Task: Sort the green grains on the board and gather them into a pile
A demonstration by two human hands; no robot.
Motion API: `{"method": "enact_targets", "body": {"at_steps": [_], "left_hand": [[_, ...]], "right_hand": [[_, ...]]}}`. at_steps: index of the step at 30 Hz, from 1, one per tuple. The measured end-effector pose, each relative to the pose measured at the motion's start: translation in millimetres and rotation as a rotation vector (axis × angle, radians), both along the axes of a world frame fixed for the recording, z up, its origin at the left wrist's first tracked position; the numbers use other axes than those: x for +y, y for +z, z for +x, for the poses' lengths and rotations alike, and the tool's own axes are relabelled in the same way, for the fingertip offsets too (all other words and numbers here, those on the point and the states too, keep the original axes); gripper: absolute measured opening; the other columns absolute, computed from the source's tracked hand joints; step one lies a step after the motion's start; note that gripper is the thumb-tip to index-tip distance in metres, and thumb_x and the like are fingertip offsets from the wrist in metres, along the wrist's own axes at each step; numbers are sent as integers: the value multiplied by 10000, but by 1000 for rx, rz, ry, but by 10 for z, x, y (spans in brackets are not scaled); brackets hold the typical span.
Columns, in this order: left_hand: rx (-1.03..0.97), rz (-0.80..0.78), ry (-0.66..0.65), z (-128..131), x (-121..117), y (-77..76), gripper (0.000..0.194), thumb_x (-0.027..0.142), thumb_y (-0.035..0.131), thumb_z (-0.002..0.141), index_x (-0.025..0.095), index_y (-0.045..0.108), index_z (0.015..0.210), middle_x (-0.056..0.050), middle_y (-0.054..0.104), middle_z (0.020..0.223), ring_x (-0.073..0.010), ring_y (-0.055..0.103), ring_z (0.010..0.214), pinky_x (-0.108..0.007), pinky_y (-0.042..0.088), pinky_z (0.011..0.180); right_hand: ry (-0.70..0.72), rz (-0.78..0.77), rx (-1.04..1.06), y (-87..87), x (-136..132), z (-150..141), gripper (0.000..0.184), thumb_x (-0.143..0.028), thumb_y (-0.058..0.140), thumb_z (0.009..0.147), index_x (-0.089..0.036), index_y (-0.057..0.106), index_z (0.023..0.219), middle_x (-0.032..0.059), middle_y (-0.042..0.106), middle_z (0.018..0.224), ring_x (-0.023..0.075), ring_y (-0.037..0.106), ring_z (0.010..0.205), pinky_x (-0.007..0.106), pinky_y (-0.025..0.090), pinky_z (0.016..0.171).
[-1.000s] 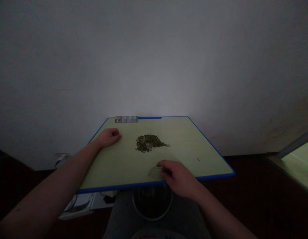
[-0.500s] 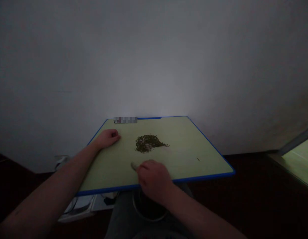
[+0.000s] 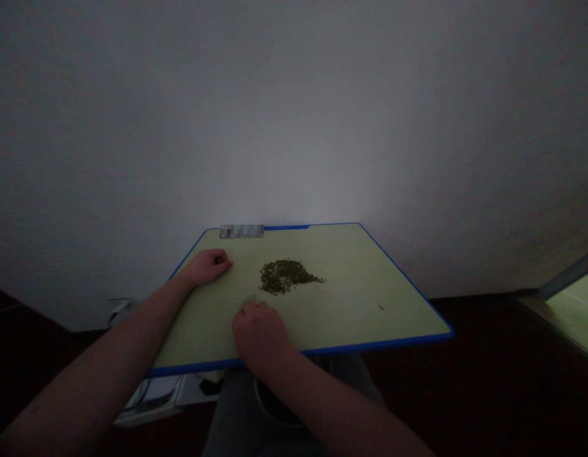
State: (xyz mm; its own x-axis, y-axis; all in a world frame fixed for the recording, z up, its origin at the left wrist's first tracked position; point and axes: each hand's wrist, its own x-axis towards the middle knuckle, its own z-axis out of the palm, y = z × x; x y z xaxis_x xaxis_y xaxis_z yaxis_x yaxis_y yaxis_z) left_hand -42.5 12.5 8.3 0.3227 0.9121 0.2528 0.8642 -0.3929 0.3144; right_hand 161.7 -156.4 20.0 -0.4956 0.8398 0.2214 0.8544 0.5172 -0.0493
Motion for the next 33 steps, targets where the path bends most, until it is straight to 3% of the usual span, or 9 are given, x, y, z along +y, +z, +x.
{"method": "enact_targets", "body": {"at_steps": [10, 23, 33], "left_hand": [[-2, -27, 23, 26, -24, 30, 251, 409, 473, 718, 173, 515, 645, -2, 532, 601, -116, 458, 567, -240, 298, 531], [-25, -23, 7, 12, -17, 18, 248, 409, 472, 707, 173, 513, 640, 2, 520, 583, -113, 448, 551, -240, 294, 520], [-10, -7, 12, 7, -8, 6, 256, 417, 462, 713, 179, 511, 634, 3, 522, 590, -116, 454, 561, -244, 298, 529]], "right_hand": [[-111, 6, -25, -26, -71, 220, 170, -77, 437, 809, -131, 585, 872, 107, 577, 852, 199, 539, 758, 305, 448, 641], [-157, -2, 52, -92, -61, 905, 233, -146, 451, 834, -164, 634, 975, 95, 634, 925, 197, 542, 883, 301, 418, 790], [-197, 12, 137, -121, 8, 1220, 278, -191, 442, 826, -186, 662, 997, 81, 653, 973, 209, 550, 903, 335, 419, 825]]}}
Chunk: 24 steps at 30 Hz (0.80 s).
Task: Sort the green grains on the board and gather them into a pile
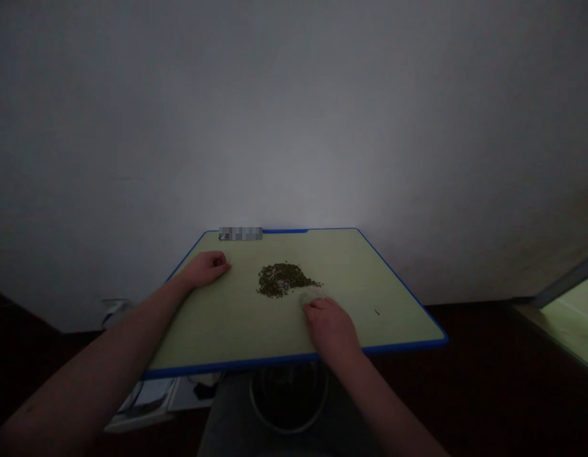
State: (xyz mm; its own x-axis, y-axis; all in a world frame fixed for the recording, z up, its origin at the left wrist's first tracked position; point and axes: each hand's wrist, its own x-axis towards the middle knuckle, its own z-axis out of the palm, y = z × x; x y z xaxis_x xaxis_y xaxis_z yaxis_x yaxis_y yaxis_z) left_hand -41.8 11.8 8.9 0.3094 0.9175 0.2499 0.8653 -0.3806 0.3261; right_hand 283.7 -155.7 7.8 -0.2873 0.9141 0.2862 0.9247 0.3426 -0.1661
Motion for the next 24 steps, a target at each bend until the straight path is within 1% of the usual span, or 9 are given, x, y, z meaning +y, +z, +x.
{"method": "enact_targets", "body": {"at_steps": [6, 10, 13, 20, 24], "left_hand": [[-4, -15, -5, -1, -5, 6, 251, 413, 468, 713, 177, 505, 639, -1, 529, 600, -116, 458, 565, -242, 304, 531], [-14, -33, 16, 10, -16, 14, 248, 410, 473, 708, 174, 518, 649, -4, 535, 606, -116, 459, 564, -243, 305, 532], [-9, -27, 23, 15, -15, 9, 249, 409, 472, 708, 172, 526, 653, -3, 531, 605, -115, 457, 566, -243, 304, 536], [10, -6, 3, 5, 0, 0, 253, 417, 460, 712, 181, 527, 645, -2, 532, 595, -125, 463, 568, -249, 304, 537], [3, -1, -2, 4, -9, 10, 248, 411, 464, 709, 179, 524, 643, -5, 533, 594, -123, 457, 561, -246, 297, 528]], "right_hand": [[-5, 46, 63, 15, 7, 124, 281, -208, 443, 832, -200, 660, 1011, 60, 656, 988, 189, 545, 915, 327, 419, 843], [59, 44, 154, 55, 29, 177, 268, -211, 445, 830, -219, 667, 980, 43, 668, 949, 171, 559, 879, 315, 433, 813], [98, 38, 190, 80, 78, 170, 259, -215, 450, 824, -220, 672, 956, 35, 675, 922, 166, 568, 860, 309, 434, 802], [92, -3, 232, 100, 266, 105, 232, -202, 485, 792, -212, 676, 923, 32, 677, 891, 165, 582, 816, 293, 432, 750], [145, -22, 291, 102, 292, 128, 207, -197, 503, 791, -202, 680, 898, 33, 679, 872, 161, 575, 825, 288, 420, 757]]}}
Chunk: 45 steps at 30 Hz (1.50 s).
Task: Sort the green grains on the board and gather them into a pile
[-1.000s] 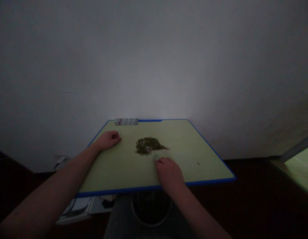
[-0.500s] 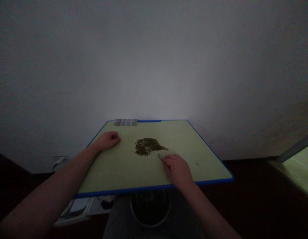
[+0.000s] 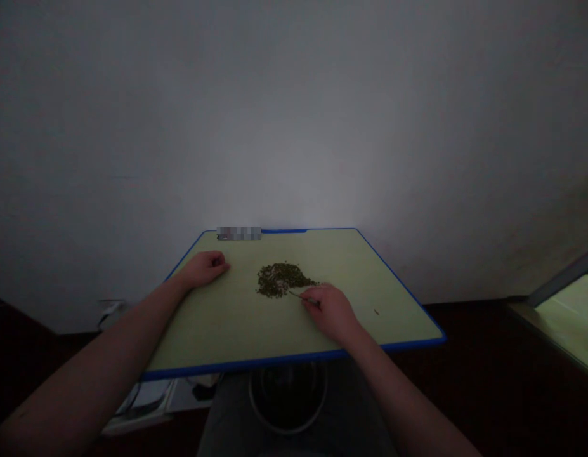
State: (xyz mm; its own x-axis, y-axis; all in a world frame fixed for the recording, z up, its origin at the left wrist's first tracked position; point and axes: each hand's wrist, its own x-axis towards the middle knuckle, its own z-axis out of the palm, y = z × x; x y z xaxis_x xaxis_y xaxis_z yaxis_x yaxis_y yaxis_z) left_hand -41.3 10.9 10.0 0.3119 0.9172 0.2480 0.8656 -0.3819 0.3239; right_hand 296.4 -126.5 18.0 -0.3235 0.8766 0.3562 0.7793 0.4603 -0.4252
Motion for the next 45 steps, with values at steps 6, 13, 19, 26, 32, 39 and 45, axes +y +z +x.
{"method": "enact_targets", "body": {"at_steps": [6, 13, 19, 26, 32, 39, 45], "left_hand": [[-5, -14, -2, 11, -11, 14, 242, 401, 469, 709, 176, 525, 639, -5, 522, 583, -121, 450, 556, -250, 298, 530], [-6, -24, 14, -1, 16, -15, 251, 410, 472, 709, 173, 521, 642, -3, 528, 597, -118, 456, 564, -244, 300, 530], [-1, 2, -6, -30, 49, -60, 274, 428, 458, 719, 173, 512, 633, 3, 520, 583, -116, 453, 556, -243, 297, 521], [-7, -5, -12, -19, 41, -44, 268, 422, 460, 715, 173, 532, 646, 0, 536, 599, -119, 460, 561, -243, 306, 527], [-15, -11, 2, -12, 28, -29, 254, 409, 472, 710, 170, 530, 647, 0, 531, 598, -114, 455, 561, -240, 305, 531], [-7, -17, 4, -13, 26, -32, 252, 406, 474, 716, 170, 527, 646, -1, 531, 598, -112, 454, 560, -239, 299, 531], [14, -15, 10, -9, 31, -32, 259, 416, 475, 717, 170, 528, 653, -3, 533, 599, -116, 457, 569, -240, 297, 535]], "right_hand": [[174, -9, 16, 34, -133, 27, 200, -220, 492, 826, -208, 666, 925, 19, 680, 854, 146, 563, 821, 293, 401, 790], [188, 45, -100, -49, -223, -99, 232, -182, 480, 826, -215, 655, 974, 27, 670, 915, 150, 548, 858, 291, 382, 810], [97, 85, -210, -70, -192, -306, 241, -159, 475, 820, -201, 662, 966, 36, 672, 894, 155, 544, 822, 278, 381, 813], [-20, 85, -256, -73, -259, -297, 246, -152, 478, 815, -203, 670, 960, 45, 671, 916, 174, 545, 850, 289, 394, 828], [-94, 79, -229, -84, -277, -122, 253, -172, 474, 815, -210, 672, 968, 40, 671, 954, 177, 558, 869, 308, 410, 820], [-16, 90, -153, -44, -218, -75, 265, -169, 451, 817, -221, 670, 957, 24, 679, 929, 163, 563, 865, 298, 412, 816], [10, 73, -210, -55, -258, -215, 265, -168, 454, 814, -220, 665, 966, 20, 678, 913, 163, 554, 847, 285, 411, 796]]}}
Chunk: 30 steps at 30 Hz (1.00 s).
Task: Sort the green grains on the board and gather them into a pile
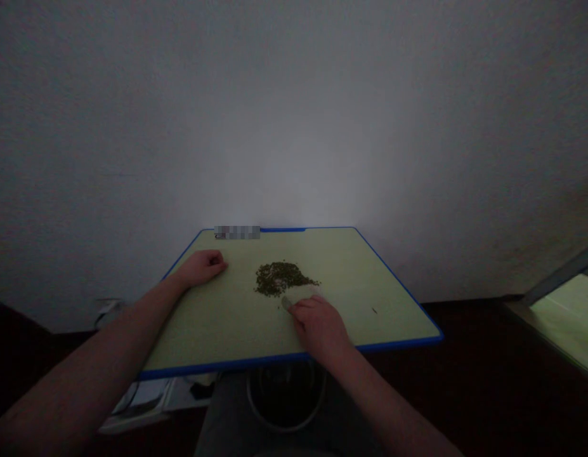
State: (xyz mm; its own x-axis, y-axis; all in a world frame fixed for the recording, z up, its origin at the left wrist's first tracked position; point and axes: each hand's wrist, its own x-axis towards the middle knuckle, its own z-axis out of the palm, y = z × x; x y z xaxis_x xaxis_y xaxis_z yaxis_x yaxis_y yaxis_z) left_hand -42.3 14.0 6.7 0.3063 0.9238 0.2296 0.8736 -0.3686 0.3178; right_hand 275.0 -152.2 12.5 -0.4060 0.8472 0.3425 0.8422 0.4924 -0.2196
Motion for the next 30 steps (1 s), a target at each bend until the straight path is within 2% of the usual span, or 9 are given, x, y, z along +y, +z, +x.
{"method": "enact_targets", "body": {"at_steps": [9, 15, 24, 30], "left_hand": [[-30, 9, -20, 1, -6, -2, 238, 400, 474, 707, 175, 516, 638, 3, 526, 586, -112, 450, 553, -239, 297, 524], [-23, 12, -8, 0, -4, 1, 241, 404, 471, 703, 177, 516, 635, 3, 524, 589, -114, 455, 555, -240, 306, 523], [-34, -16, 9, 7, -15, 17, 254, 416, 475, 701, 175, 534, 650, -2, 533, 597, -118, 462, 566, -242, 315, 528], [-15, 0, -9, 12, -29, 34, 248, 407, 475, 709, 172, 525, 647, -5, 532, 601, -117, 458, 566, -244, 308, 533]], "right_hand": [[-76, 19, -34, -9, 160, 27, 275, -162, 461, 798, -206, 671, 971, 29, 674, 954, 170, 558, 891, 291, 390, 852], [-1, -14, -3, 21, 236, 93, 256, -189, 471, 805, -233, 668, 962, 17, 676, 931, 160, 561, 877, 290, 393, 826], [121, -38, 98, -24, 112, 179, 246, -185, 485, 799, -241, 665, 958, 19, 676, 914, 163, 559, 863, 311, 403, 802], [111, -49, 119, 53, 85, 203, 225, -191, 487, 812, -231, 670, 937, 13, 682, 881, 161, 563, 836, 298, 415, 785]]}}
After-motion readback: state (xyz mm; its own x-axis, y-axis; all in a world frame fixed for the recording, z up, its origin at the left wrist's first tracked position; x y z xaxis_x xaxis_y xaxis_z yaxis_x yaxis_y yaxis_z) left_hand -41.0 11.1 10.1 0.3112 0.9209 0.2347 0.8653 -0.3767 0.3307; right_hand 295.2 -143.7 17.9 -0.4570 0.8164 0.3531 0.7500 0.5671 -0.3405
